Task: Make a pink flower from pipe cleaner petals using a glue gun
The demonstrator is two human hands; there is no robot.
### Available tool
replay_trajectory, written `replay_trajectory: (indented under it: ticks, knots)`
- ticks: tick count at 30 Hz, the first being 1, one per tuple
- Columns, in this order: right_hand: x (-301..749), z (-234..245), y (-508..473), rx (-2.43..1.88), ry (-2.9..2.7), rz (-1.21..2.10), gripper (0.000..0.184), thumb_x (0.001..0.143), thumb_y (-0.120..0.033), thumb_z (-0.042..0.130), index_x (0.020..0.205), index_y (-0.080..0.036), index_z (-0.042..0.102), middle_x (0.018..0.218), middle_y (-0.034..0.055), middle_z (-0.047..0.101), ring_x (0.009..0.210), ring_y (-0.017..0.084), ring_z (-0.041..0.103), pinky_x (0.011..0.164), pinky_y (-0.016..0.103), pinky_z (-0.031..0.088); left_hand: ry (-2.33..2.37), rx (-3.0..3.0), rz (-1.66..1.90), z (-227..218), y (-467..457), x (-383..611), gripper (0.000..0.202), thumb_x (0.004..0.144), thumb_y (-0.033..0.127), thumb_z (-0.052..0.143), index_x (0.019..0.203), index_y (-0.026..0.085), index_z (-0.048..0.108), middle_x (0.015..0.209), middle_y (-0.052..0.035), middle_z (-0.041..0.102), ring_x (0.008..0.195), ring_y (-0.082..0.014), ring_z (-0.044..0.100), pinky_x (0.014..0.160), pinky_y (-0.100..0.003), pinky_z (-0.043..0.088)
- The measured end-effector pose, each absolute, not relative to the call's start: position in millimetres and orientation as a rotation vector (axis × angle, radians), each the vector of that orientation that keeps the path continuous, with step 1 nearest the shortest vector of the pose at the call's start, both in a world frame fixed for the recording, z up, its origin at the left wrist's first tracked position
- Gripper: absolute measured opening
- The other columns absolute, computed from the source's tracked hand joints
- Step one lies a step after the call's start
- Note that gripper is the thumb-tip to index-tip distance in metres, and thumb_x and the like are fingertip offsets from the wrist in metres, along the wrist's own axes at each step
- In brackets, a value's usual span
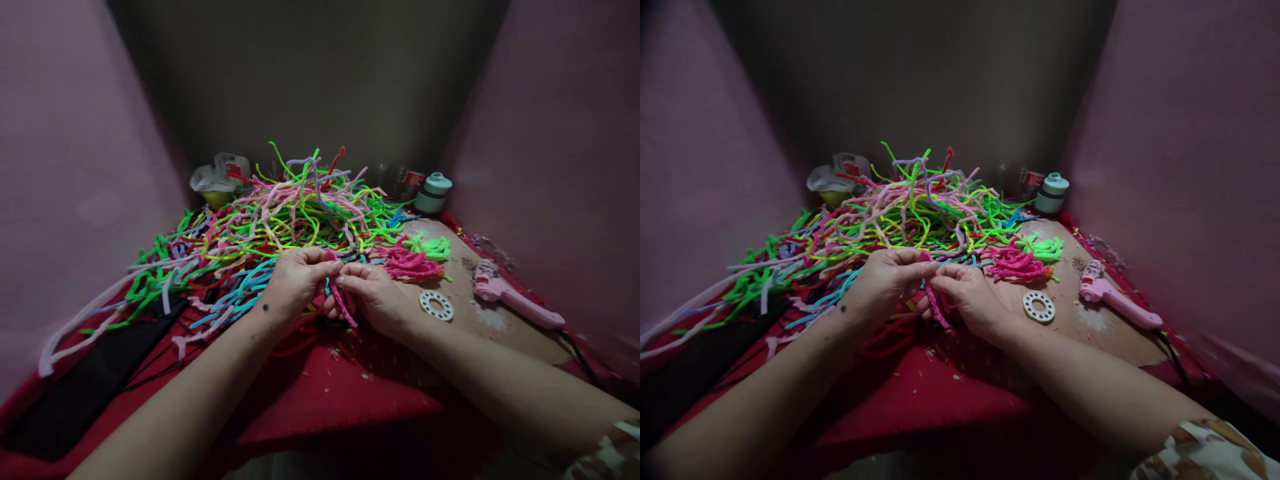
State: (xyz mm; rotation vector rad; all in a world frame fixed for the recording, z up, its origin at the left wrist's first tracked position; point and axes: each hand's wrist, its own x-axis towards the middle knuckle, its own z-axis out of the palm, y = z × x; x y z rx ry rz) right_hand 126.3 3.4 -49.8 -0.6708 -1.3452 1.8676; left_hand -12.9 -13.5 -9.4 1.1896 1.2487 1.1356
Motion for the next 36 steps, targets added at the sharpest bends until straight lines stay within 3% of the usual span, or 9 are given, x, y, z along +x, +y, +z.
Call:
replay_trajectory:
  ticks: [4,8,13,18,27,36]
  knots:
    - [127.2,-52.0,6.8,-0.725,-1.332,1.755,0.015,0.072,-0.029,0.064,0.074,-0.015,0.061,0.06,-0.0001,0.063,0.053,0.012,0.059,0.056,0.025,0.046,1.151,1.118,1.053,-15.1,-6.6,-18.2,0.023,0.06,0.031,0.072,0.061,0.013,0.057,0.048,0.0027,0.052,0.037,-0.0063,0.044,0.037,-0.019,0.031]
    - [125.9,-48.7,7.5,-0.801,-1.271,1.808,0.02,0.071,-0.034,0.065,0.071,-0.016,0.058,0.057,0.0002,0.062,0.05,0.013,0.059,0.051,0.025,0.045,1.024,1.055,1.028,-23.7,-1.9,-18.6,0.024,0.063,0.033,0.07,0.062,0.015,0.055,0.05,0.0032,0.053,0.039,-0.0076,0.047,0.041,-0.02,0.037]
    - [123.7,-46.1,9.7,-0.827,-1.192,1.74,0.02,0.067,-0.031,0.069,0.066,-0.015,0.059,0.056,-0.002,0.06,0.047,0.009,0.054,0.049,0.022,0.044,1.033,1.0,1.106,-25.9,-4.4,-18.9,0.026,0.063,0.03,0.072,0.078,0.017,0.057,0.052,0.0062,0.052,0.036,-0.0042,0.041,0.037,-0.017,0.031]
    - [124.5,-46.0,8.7,-0.881,-1.296,1.668,0.02,0.072,-0.033,0.063,0.066,-0.015,0.06,0.057,-0.0014,0.06,0.046,0.008,0.052,0.047,0.021,0.042,1.164,1.075,1.051,-20.9,-8.6,-21.3,0.021,0.064,0.03,0.07,0.071,0.016,0.056,0.047,0.0069,0.048,0.034,-0.004,0.039,0.035,-0.016,0.029]
    - [125.0,-46.0,3.9,-0.988,-1.49,1.49,0.025,0.078,-0.033,0.055,0.06,-0.017,0.048,0.046,-0.0059,0.047,0.035,0.005,0.039,0.036,0.018,0.031,1.293,1.114,0.963,-11.4,-14.1,-12.1,0.014,0.069,0.022,0.06,0.061,0.016,0.05,0.041,0.0062,0.048,0.03,-0.0043,0.037,0.031,-0.014,0.024]
    - [124.6,-44.7,-1.3,-1.116,-1.739,1.294,0.017,0.078,-0.019,0.046,0.062,-0.017,0.051,0.048,-0.0035,0.055,0.041,0.007,0.046,0.041,0.018,0.033,1.363,1.4,0.78,-14.2,-10.5,-15.9,0.008,0.069,0.017,0.053,0.061,0.017,0.053,0.044,0.0033,0.052,0.031,-0.0084,0.043,0.031,-0.018,0.031]
